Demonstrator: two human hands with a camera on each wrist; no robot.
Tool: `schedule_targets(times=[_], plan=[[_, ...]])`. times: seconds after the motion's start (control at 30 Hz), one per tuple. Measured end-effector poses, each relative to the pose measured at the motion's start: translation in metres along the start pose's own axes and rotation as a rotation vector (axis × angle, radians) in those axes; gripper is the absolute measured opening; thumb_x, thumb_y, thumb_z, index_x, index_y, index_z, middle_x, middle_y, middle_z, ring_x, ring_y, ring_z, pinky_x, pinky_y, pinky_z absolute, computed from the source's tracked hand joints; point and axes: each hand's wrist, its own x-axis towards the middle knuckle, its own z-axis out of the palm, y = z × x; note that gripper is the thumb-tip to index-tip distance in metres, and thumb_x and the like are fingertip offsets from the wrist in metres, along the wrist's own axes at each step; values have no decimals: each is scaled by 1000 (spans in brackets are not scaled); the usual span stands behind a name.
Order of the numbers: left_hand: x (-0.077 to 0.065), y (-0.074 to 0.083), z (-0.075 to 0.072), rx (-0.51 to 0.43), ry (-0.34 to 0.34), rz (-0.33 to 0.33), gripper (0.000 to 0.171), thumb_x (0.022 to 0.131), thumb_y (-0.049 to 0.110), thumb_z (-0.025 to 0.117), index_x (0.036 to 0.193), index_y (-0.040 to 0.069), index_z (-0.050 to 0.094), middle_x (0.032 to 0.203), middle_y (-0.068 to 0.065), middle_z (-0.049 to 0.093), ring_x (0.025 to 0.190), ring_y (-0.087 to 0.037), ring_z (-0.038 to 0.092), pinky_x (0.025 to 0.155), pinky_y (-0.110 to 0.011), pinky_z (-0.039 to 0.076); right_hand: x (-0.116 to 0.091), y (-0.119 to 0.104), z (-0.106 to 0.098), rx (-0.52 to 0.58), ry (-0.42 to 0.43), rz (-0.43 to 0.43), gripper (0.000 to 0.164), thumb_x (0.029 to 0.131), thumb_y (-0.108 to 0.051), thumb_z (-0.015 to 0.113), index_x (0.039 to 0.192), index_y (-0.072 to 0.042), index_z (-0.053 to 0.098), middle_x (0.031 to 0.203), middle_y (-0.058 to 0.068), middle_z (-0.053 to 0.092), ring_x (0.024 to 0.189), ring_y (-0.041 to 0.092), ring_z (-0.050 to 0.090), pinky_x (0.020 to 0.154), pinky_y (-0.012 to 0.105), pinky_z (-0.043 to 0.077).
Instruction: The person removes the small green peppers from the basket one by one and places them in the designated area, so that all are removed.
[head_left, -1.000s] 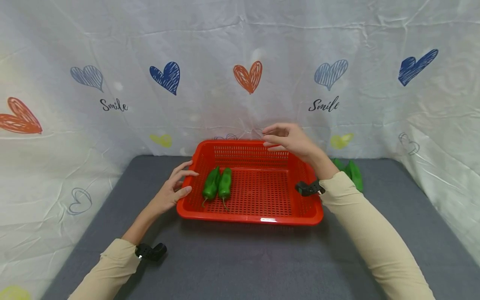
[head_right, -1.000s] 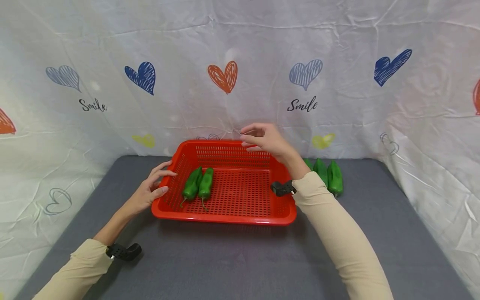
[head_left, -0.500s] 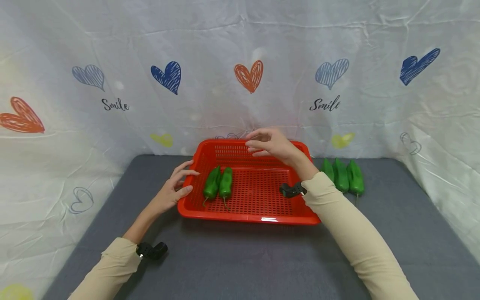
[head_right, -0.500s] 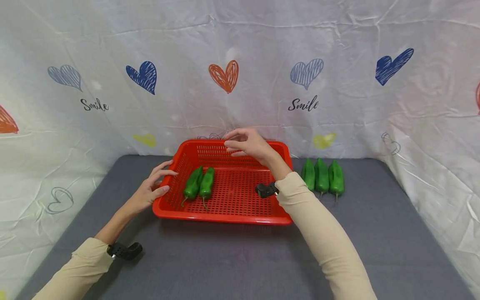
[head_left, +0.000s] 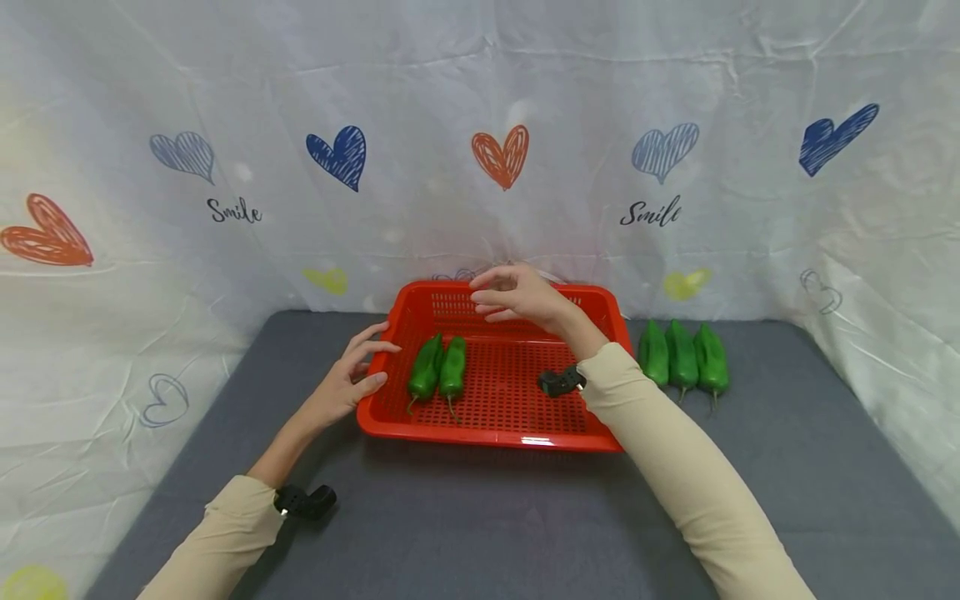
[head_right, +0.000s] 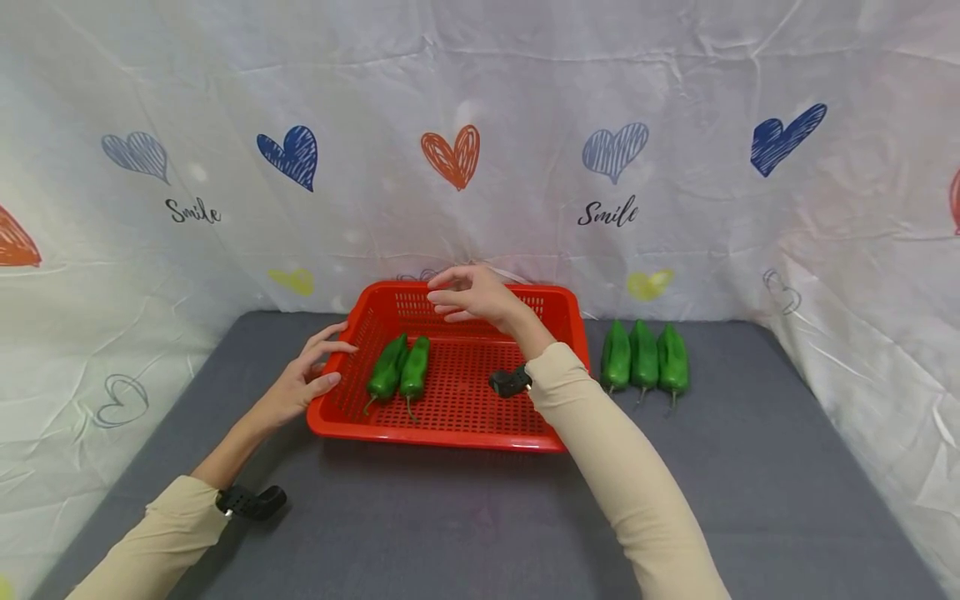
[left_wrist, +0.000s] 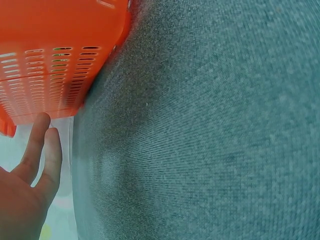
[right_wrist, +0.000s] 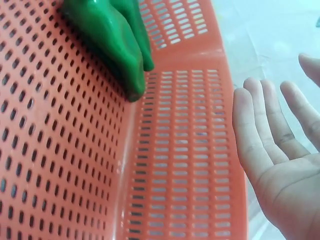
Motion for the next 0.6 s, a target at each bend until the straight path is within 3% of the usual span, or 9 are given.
schedule_targets(times=[0.4,0.6], plan=[[0,3,1,21,9,13,36,99,-6,57,135,-4,55,163,-18,18,113,-44,55,79,-30,54,22,23,17,37,-145,54,46,101,-7,63,142,10,48,138,30,53,124,52,50,101,59,42],[1,3,0,-6,3,-7,36,99,-6,57,135,-4,54,163,-17,17,108,-44,59,78,-32,57,28,38,21,33,-164,138,50,101,-8,65,145,7,47,132,19,60,125,47,52,102,55,43]])
